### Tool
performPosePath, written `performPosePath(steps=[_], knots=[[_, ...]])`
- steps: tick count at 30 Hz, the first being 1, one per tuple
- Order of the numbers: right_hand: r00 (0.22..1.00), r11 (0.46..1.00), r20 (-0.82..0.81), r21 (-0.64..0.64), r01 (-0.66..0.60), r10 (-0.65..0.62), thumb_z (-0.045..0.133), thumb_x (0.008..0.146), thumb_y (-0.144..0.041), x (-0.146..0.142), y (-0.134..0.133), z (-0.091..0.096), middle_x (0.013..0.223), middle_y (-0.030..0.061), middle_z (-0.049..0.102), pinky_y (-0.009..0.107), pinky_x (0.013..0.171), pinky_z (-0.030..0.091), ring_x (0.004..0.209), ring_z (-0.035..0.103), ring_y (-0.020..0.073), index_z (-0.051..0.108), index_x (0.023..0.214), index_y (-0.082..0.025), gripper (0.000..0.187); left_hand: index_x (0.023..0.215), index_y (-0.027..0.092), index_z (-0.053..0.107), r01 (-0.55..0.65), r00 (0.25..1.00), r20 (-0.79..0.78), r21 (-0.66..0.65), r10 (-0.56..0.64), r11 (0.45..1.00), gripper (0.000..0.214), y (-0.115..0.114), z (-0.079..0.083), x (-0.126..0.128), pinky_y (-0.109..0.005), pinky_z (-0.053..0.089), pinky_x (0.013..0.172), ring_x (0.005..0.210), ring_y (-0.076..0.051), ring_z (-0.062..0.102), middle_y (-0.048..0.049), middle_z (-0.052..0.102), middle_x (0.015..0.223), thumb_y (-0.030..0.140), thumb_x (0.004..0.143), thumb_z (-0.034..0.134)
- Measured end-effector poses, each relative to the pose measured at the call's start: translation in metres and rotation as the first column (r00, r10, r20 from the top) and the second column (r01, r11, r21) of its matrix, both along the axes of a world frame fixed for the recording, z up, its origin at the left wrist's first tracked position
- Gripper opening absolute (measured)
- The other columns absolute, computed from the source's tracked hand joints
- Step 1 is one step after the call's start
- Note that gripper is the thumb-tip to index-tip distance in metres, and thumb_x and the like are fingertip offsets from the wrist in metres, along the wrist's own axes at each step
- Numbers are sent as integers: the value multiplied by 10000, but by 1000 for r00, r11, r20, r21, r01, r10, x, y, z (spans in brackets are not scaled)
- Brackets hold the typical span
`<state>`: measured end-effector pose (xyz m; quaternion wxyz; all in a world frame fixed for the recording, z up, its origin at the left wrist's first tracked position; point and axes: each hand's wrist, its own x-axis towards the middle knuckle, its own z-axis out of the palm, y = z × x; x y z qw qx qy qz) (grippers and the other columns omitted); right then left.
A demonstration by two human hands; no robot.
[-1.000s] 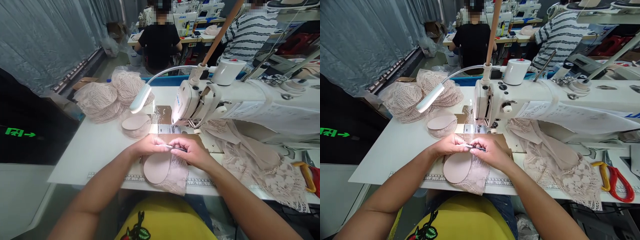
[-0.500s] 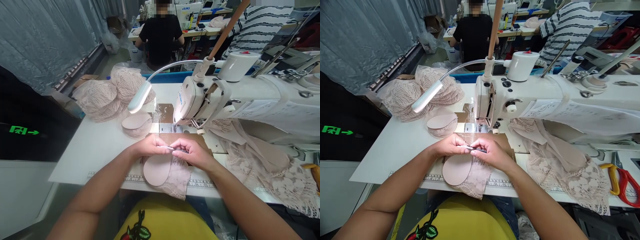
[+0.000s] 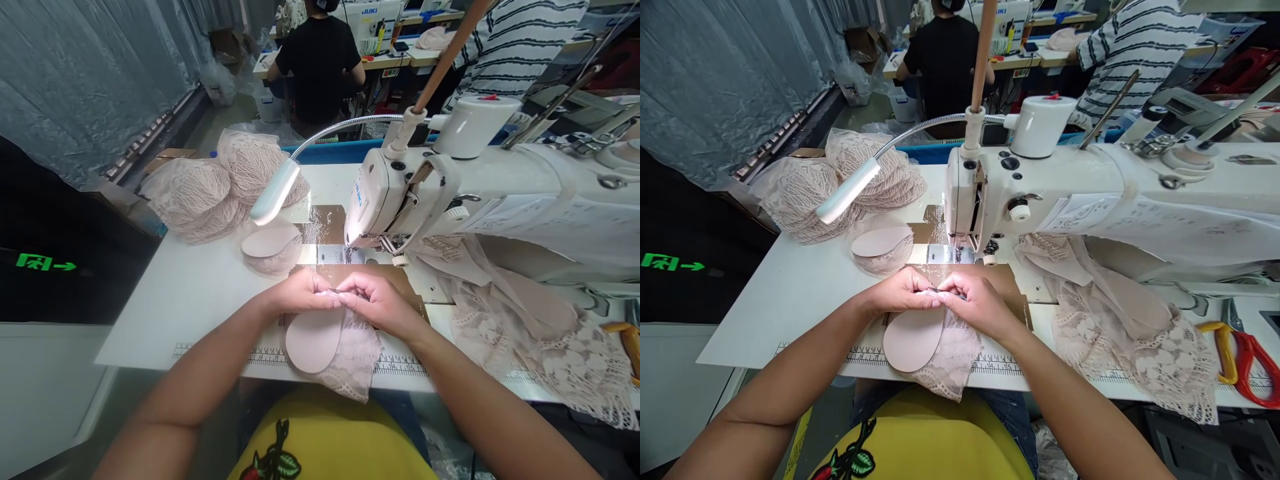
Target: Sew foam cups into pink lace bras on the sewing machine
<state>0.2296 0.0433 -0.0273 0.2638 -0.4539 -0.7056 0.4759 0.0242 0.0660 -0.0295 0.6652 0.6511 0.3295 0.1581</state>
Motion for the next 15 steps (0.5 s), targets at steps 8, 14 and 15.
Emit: performPosePath(steps=[8,14,15], knots=[[998,997,-64,-76,24,-28,608,794,-389,1,-2,-5,742,-15,525,256,597,417,683,501,132,512,764,-206,209,847,110,672,-42,999,-27,25,43,999,356,1,-3,-2,-210,387,576,664,-117,506,-23,570,728,459,777,660],[979,974,104,163,157,-175,535,823,-299,16,4,-13,706,-18,557,261,587,384,638,493,141,521,751,-214,112,779,116,627,-91,976,-186,130,115,987,305,19,5,-26,-205,373,537,615,-110,497,-10,550,682,422,788,628],[977,971,119,185,152,-176,520,832,-288,18,5,-12,737,-6,603,269,608,402,664,530,154,562,784,-214,98,756,123,616,-101,965,-221,192,144,976,285,24,6,-27,-205,364,532,605,-107,488,-4,546,674,405,795,613]])
